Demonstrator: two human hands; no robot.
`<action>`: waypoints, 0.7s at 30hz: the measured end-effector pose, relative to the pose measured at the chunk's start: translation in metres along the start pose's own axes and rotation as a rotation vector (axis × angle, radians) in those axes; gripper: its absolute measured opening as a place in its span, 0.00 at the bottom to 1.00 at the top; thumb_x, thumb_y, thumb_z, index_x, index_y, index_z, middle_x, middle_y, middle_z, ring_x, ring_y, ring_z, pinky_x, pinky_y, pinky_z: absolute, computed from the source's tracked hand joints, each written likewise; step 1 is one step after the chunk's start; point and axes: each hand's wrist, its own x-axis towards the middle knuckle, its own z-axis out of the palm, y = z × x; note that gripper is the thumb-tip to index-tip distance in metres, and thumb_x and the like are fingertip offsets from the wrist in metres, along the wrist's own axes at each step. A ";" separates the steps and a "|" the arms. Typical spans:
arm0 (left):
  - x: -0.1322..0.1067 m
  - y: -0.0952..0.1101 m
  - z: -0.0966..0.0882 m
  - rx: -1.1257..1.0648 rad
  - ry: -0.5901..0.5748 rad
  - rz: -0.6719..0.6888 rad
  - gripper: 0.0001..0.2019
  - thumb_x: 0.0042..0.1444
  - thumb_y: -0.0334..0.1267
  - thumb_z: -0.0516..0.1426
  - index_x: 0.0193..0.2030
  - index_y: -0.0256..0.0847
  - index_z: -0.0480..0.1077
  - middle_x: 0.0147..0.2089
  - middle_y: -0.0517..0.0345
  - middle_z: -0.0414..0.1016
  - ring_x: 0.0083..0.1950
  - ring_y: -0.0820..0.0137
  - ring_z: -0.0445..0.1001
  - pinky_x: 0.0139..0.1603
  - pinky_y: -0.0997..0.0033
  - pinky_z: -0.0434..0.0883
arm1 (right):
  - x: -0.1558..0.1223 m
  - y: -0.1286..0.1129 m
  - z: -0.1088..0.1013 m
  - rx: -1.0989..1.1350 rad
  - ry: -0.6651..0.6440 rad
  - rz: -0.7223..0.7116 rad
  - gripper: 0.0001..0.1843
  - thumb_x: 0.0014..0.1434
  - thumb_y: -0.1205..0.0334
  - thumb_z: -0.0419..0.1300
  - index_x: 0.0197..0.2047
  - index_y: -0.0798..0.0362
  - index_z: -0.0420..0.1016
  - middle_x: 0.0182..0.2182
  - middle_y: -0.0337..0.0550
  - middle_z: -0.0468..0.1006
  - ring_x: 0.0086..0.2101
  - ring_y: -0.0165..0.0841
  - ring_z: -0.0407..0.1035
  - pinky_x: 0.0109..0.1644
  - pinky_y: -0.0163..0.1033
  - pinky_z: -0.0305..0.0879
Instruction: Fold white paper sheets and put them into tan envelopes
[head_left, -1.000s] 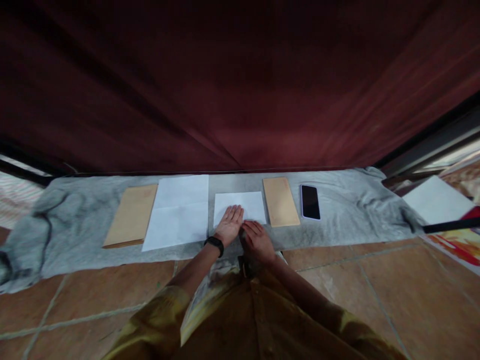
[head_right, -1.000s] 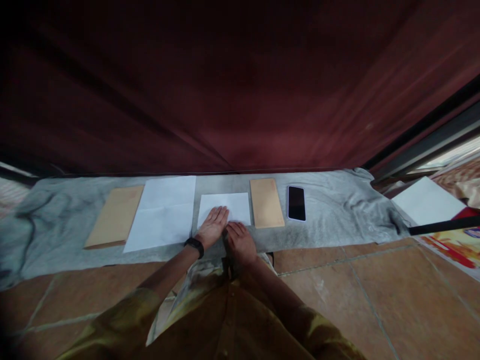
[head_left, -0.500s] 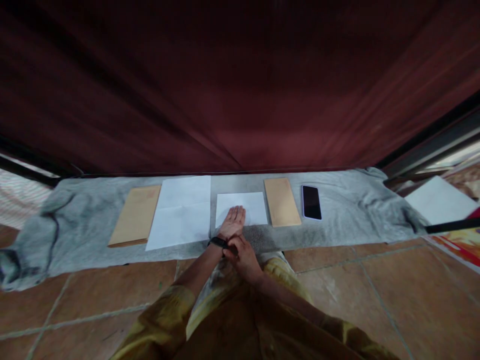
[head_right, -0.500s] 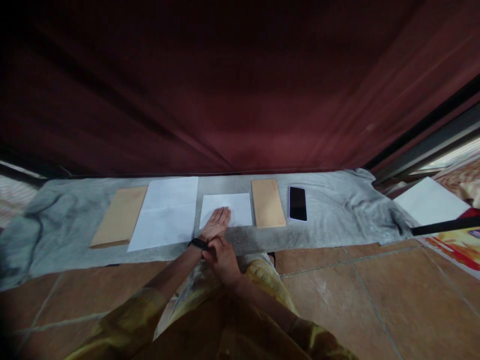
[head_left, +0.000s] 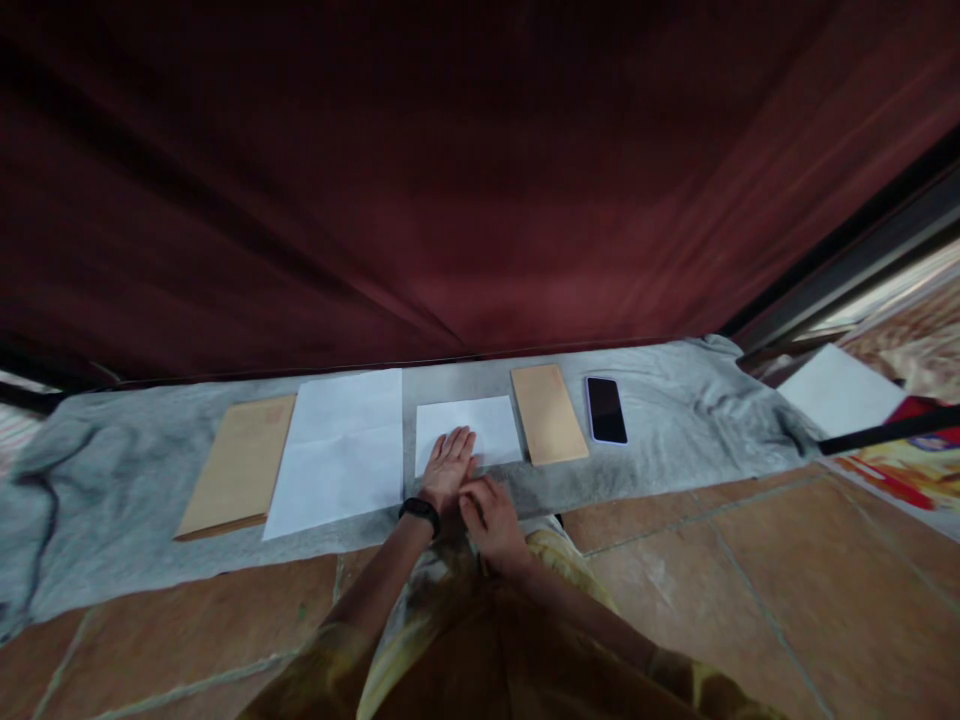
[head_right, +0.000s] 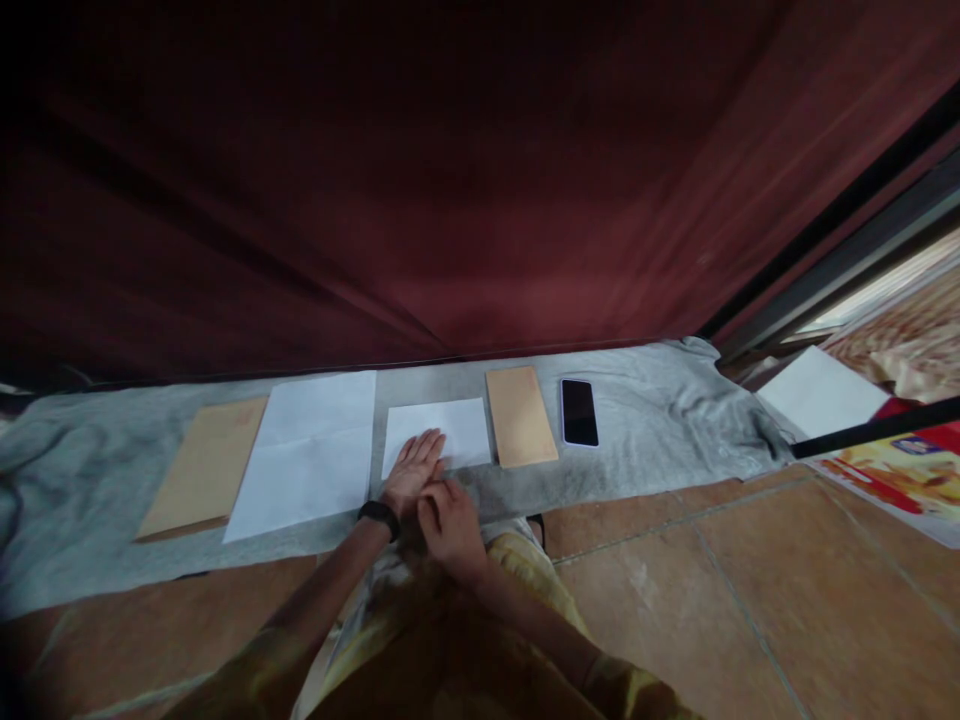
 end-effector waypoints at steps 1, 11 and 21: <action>0.001 -0.001 -0.003 -0.006 0.003 0.002 0.24 0.69 0.38 0.44 0.69 0.38 0.60 0.71 0.45 0.62 0.73 0.61 0.58 0.71 0.50 0.58 | 0.004 0.007 -0.004 -0.053 0.019 -0.001 0.11 0.67 0.67 0.51 0.48 0.50 0.72 0.44 0.46 0.77 0.48 0.38 0.70 0.53 0.44 0.67; 0.022 -0.002 -0.021 0.011 0.039 -0.038 0.23 0.69 0.37 0.44 0.66 0.36 0.65 0.70 0.45 0.64 0.68 0.56 0.65 0.66 0.51 0.64 | 0.003 0.052 -0.008 -0.341 -0.107 -0.228 0.24 0.68 0.64 0.53 0.66 0.55 0.65 0.63 0.52 0.69 0.63 0.42 0.61 0.69 0.53 0.54; 0.052 -0.013 -0.024 0.004 0.013 -0.095 0.25 0.67 0.36 0.43 0.69 0.35 0.62 0.72 0.46 0.62 0.72 0.55 0.58 0.68 0.48 0.60 | 0.011 0.042 -0.004 -0.394 -0.115 -0.136 0.25 0.69 0.54 0.56 0.67 0.48 0.65 0.61 0.49 0.71 0.59 0.45 0.62 0.66 0.55 0.56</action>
